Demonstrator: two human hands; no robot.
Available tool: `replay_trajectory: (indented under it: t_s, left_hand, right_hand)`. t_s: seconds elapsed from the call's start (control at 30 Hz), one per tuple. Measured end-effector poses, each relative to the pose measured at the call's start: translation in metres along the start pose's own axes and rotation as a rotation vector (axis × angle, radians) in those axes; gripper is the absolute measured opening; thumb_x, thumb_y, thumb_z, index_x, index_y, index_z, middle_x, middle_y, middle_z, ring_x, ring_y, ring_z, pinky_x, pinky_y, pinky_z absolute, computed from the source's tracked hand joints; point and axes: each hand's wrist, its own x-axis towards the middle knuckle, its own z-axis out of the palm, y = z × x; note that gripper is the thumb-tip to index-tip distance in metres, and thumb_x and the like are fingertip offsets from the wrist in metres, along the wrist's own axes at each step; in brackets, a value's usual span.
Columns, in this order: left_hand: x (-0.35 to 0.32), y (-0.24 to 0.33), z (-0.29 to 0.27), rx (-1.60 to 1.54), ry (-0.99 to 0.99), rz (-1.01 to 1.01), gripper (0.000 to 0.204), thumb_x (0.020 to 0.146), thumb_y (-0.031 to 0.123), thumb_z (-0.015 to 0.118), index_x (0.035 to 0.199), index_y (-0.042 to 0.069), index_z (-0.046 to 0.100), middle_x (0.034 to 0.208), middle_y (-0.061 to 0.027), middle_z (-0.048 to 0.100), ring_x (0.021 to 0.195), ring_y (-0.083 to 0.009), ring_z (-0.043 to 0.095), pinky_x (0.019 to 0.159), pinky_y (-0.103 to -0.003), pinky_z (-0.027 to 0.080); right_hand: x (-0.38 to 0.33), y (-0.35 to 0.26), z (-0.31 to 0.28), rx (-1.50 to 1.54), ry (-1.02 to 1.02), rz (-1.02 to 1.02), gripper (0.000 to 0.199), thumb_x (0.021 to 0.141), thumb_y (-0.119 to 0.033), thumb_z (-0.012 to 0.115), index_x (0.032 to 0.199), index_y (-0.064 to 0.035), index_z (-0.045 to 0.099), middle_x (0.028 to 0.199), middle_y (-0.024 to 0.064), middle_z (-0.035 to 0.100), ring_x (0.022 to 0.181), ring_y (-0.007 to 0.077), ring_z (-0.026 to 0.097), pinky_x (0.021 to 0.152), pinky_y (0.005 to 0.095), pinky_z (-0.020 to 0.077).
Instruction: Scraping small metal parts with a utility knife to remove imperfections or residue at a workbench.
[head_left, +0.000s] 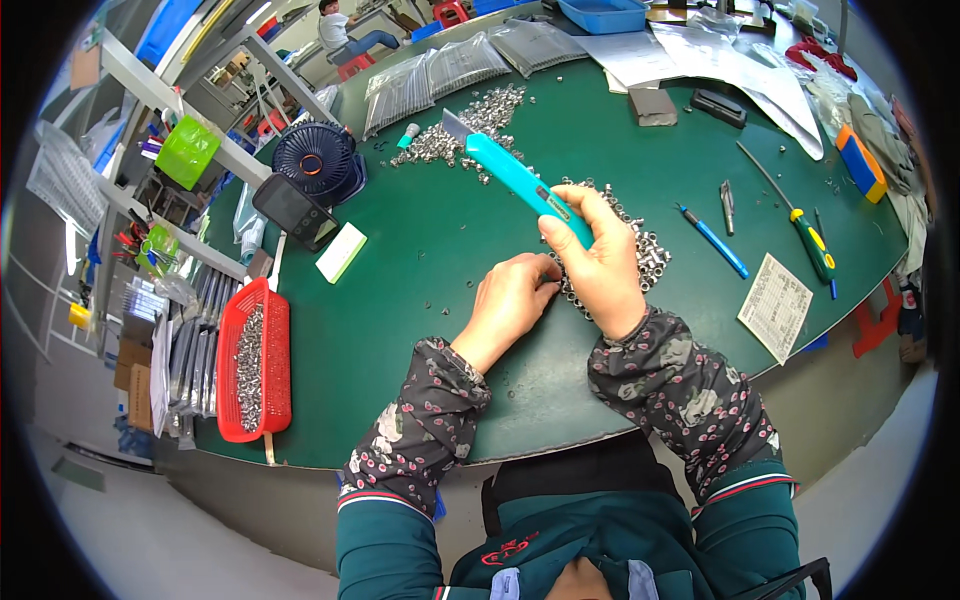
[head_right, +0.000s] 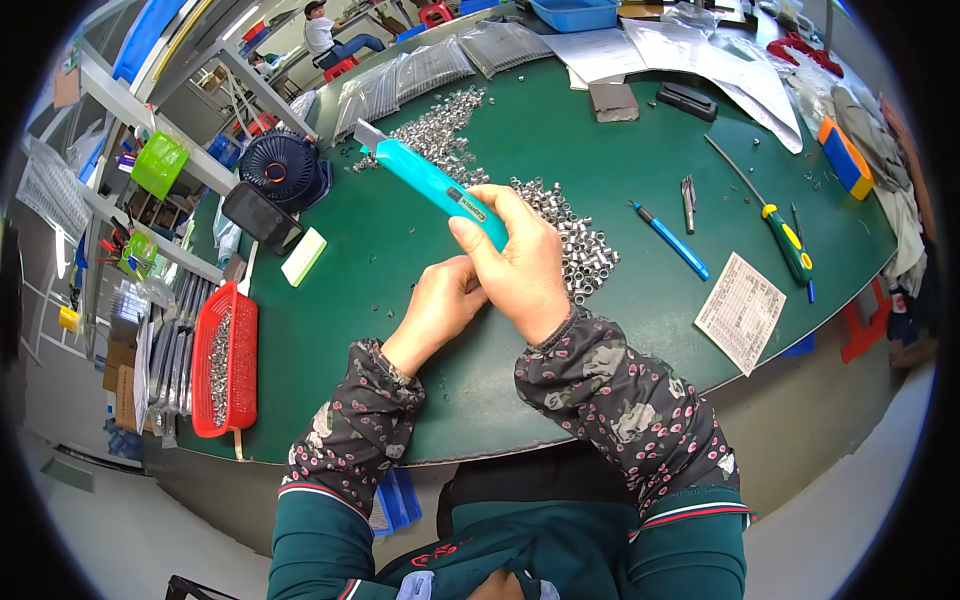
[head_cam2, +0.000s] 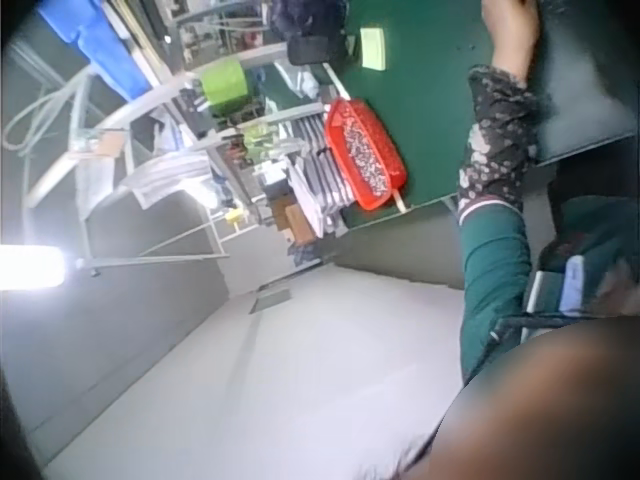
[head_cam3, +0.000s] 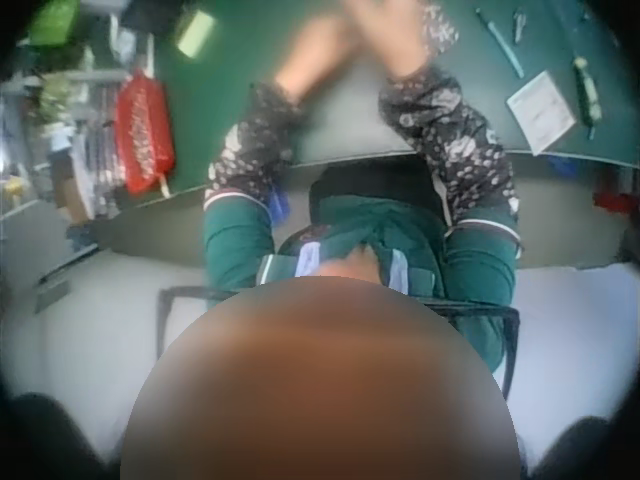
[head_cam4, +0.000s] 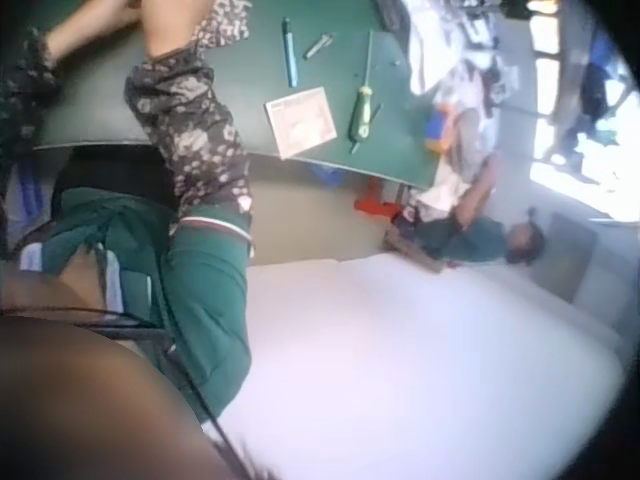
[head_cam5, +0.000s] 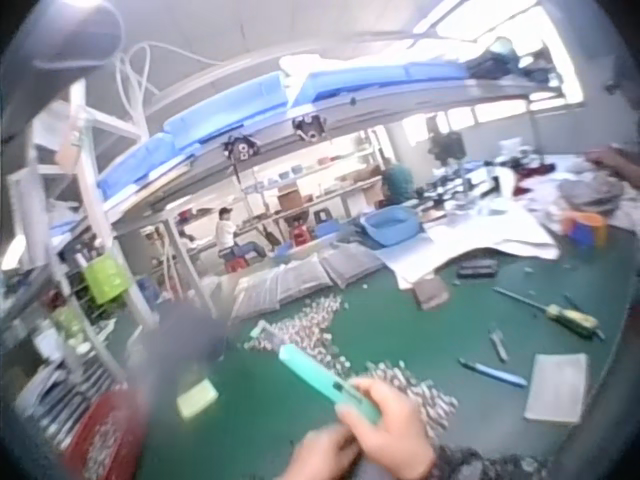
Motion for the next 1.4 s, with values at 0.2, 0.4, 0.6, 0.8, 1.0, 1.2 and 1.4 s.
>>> replay_trajectory:
  t_s: [0.2,0.4,0.6,0.8,1.0,1.2,1.4]
  left_hand:
    - [-0.013,-0.016,-0.025,-0.516,0.044,-0.243,0.013,0.073,0.009,0.059,0.082,0.001,0.055,0.064,0.0008,0.047,0.054,-0.0084,0.044,0.052,-0.021,0.038]
    - [-0.058,-0.062,-0.074,-1.563,0.258,-0.348,0.006,0.081,0.006,0.051,0.087,0.006,0.048,0.079,-0.005,0.051,0.053,-0.005,0.037,0.037,-0.014,0.027]
    - [-0.078,-0.092,-0.079,-1.579,0.351,-0.282,0.013,0.083,0.004,0.049,0.095,0.005,0.05,0.083,-0.0062,0.052,0.051,-0.0038,0.037,0.036,-0.013,0.027]
    - [-0.078,-0.099,-0.075,-1.552,0.293,-0.298,0.015,0.085,0.011,0.048,0.097,0.004,0.053,0.075,-0.0028,0.051,0.048,-0.0026,0.036,0.035,-0.013,0.027]
    - [-0.076,-0.095,-0.074,-1.572,0.299,-0.275,0.013,0.085,0.01,0.048,0.096,0.004,0.052,0.076,-0.0036,0.051,0.047,-0.0026,0.036,0.035,-0.013,0.026]
    - [-0.077,-0.1,-0.07,-1.522,0.293,-0.274,0.012,0.084,0.009,0.05,0.094,0.004,0.049,0.077,-0.0035,0.051,0.047,-0.0031,0.036,0.035,-0.013,0.027]
    - [-0.075,-0.099,-0.07,-1.491,0.285,-0.273,0.012,0.082,0.009,0.053,0.092,0.003,0.049,0.073,-0.0011,0.049,0.047,-0.0026,0.036,0.034,-0.013,0.026]
  right_hand:
    - [0.0,-0.004,0.002,-0.01,-0.049,0.004,0.023,0.075,-0.016,0.06,0.093,-0.0024,0.054,0.073,0.0074,0.057,0.063,0.0127,0.054,0.056,0.0256,0.0426]
    - [-0.009,0.001,0.004,-0.091,-0.232,0.002,0.022,0.074,-0.016,0.06,0.091,-0.0026,0.055,0.072,0.0082,0.057,0.059,0.015,0.053,0.054,0.0267,0.0408]
    - [-0.021,0.002,0.009,-0.327,-0.542,-0.066,0.026,0.071,-0.021,0.061,0.09,-0.0036,0.056,0.073,0.0119,0.056,0.059,0.0253,0.054,0.055,0.0325,0.0421]
    - [-0.024,-0.003,0.013,-0.377,-0.659,0.004,0.028,0.072,-0.022,0.061,0.092,-0.0031,0.056,0.076,0.0135,0.057,0.067,0.0273,0.057,0.059,0.0327,0.0441]
    - [-0.024,-0.004,0.013,-0.375,-0.685,0.012,0.028,0.072,-0.023,0.06,0.092,-0.0026,0.056,0.077,0.0136,0.057,0.067,0.0278,0.057,0.059,0.0329,0.0441]
    - [-0.025,-0.004,0.012,-0.376,-0.68,-0.009,0.028,0.072,-0.022,0.061,0.092,-0.0027,0.056,0.077,0.0134,0.057,0.067,0.0277,0.056,0.059,0.033,0.0439]
    - [-0.024,-0.006,0.012,-0.375,-0.685,-0.005,0.027,0.072,-0.022,0.06,0.091,-0.003,0.056,0.077,0.0133,0.057,0.066,0.0277,0.056,0.058,0.0332,0.0439]
